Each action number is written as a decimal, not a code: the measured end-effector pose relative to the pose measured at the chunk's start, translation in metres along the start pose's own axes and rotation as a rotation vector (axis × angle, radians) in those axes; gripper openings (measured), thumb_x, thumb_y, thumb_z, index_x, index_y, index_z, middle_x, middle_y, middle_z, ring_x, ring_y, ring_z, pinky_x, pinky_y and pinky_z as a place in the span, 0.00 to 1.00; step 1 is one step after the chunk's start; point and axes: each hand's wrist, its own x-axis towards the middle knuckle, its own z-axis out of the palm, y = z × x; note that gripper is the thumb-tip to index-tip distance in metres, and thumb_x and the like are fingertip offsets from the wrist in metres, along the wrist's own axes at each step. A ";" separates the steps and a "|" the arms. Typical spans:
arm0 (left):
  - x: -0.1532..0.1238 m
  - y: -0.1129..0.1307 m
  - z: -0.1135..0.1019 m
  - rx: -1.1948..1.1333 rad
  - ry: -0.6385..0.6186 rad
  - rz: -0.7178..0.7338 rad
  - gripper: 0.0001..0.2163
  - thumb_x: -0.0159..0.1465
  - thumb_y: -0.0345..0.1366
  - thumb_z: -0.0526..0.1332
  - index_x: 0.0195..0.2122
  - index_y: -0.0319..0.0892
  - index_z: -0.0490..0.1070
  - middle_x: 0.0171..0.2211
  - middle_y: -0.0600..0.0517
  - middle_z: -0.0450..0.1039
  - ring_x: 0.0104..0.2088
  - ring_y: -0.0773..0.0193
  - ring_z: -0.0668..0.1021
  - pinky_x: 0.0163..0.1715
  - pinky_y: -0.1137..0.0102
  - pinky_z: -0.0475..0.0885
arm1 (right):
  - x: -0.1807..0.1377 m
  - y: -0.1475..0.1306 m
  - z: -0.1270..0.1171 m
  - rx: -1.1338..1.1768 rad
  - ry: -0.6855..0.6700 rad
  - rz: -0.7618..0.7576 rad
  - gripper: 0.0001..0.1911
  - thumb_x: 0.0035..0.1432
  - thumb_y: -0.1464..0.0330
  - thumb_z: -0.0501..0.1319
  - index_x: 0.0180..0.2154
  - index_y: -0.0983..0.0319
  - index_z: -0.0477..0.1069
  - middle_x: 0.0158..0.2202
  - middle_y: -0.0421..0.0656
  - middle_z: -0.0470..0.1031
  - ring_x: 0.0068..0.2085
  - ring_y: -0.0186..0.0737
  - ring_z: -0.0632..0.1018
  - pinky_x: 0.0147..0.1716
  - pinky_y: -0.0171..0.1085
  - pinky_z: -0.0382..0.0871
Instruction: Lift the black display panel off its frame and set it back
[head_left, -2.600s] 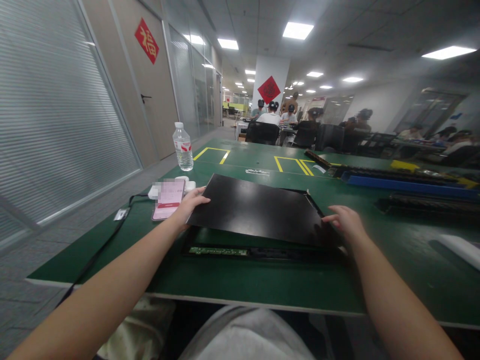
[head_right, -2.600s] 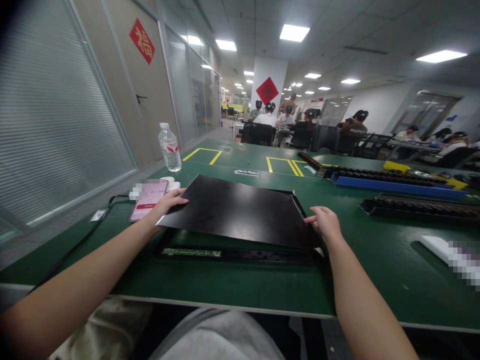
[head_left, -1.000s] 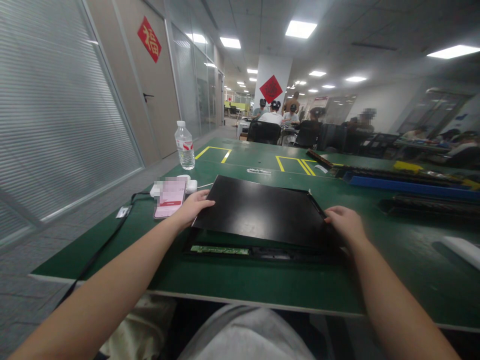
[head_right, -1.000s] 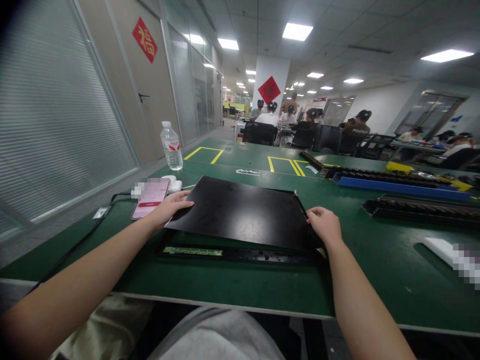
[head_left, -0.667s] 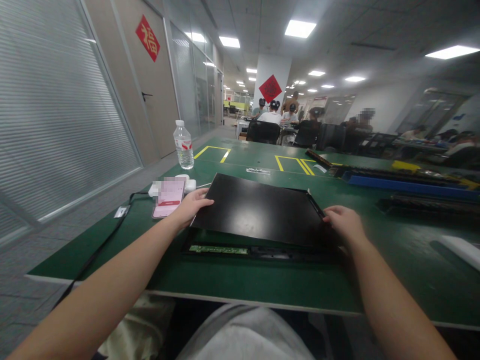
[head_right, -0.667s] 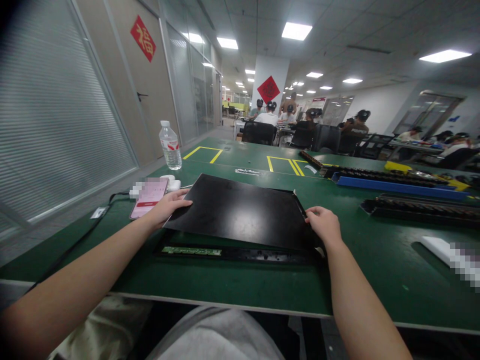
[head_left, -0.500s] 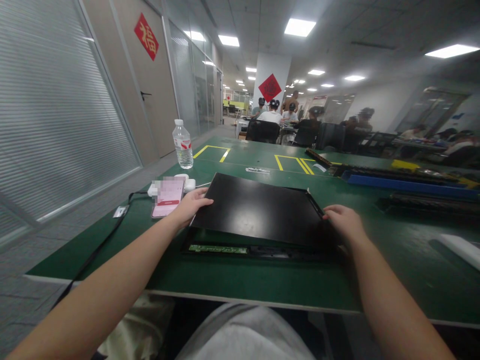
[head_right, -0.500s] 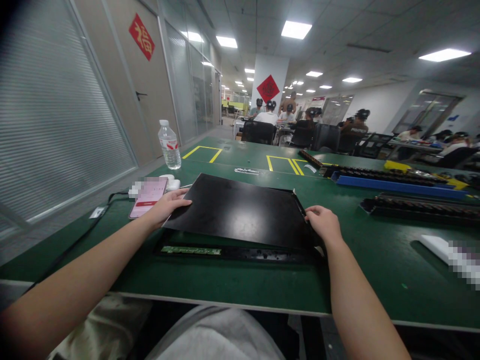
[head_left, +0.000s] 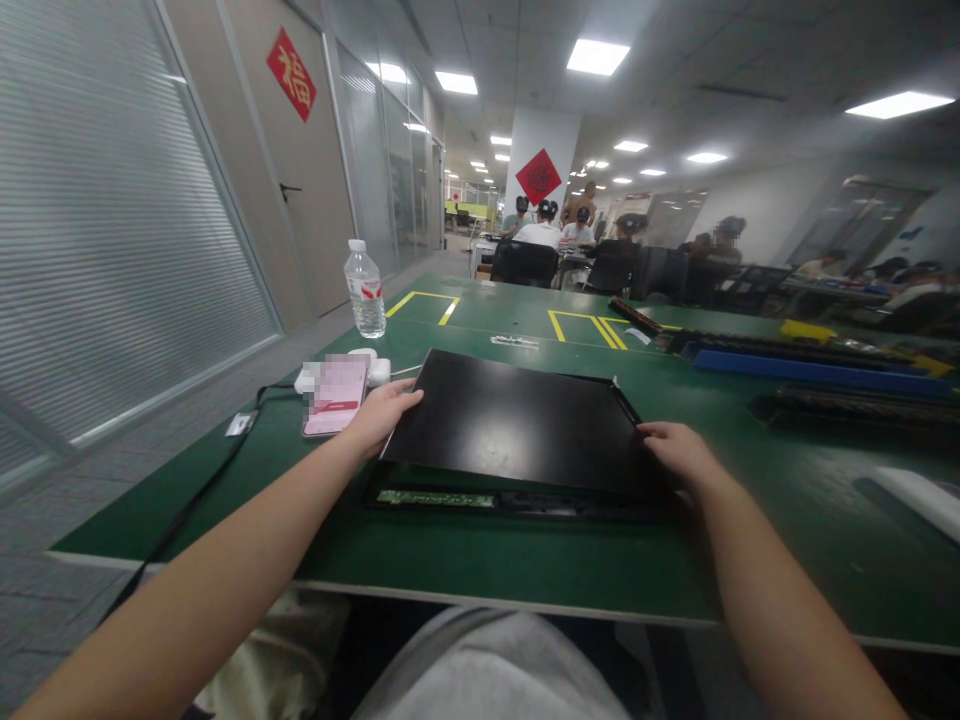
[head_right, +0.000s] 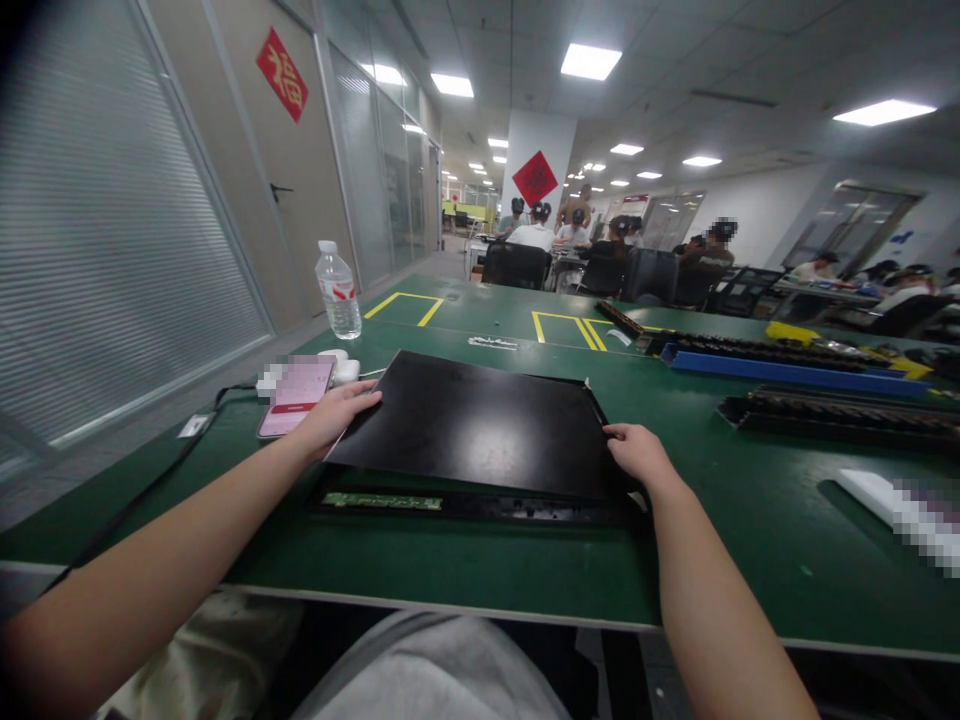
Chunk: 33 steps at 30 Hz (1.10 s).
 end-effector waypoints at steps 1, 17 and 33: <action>0.000 0.000 0.000 0.003 -0.002 0.002 0.18 0.55 0.25 0.64 0.48 0.36 0.74 0.30 0.48 0.81 0.28 0.59 0.83 0.29 0.70 0.78 | 0.001 0.001 0.001 0.007 -0.004 -0.001 0.21 0.47 0.75 0.59 0.43 0.60 0.81 0.39 0.46 0.81 0.39 0.45 0.80 0.39 0.38 0.71; 0.011 -0.009 -0.016 0.195 -0.007 0.194 0.17 0.48 0.35 0.72 0.41 0.42 0.80 0.38 0.48 0.82 0.42 0.52 0.82 0.46 0.63 0.75 | 0.012 0.019 0.014 0.162 -0.026 0.009 0.23 0.41 0.76 0.61 0.41 0.60 0.81 0.37 0.47 0.81 0.40 0.48 0.80 0.39 0.40 0.72; 0.004 -0.006 -0.011 0.195 0.028 0.201 0.21 0.44 0.38 0.74 0.41 0.39 0.79 0.42 0.45 0.81 0.46 0.50 0.80 0.49 0.61 0.72 | 0.016 0.021 0.014 0.147 -0.034 0.030 0.23 0.41 0.77 0.60 0.41 0.59 0.81 0.38 0.47 0.81 0.43 0.49 0.80 0.42 0.40 0.72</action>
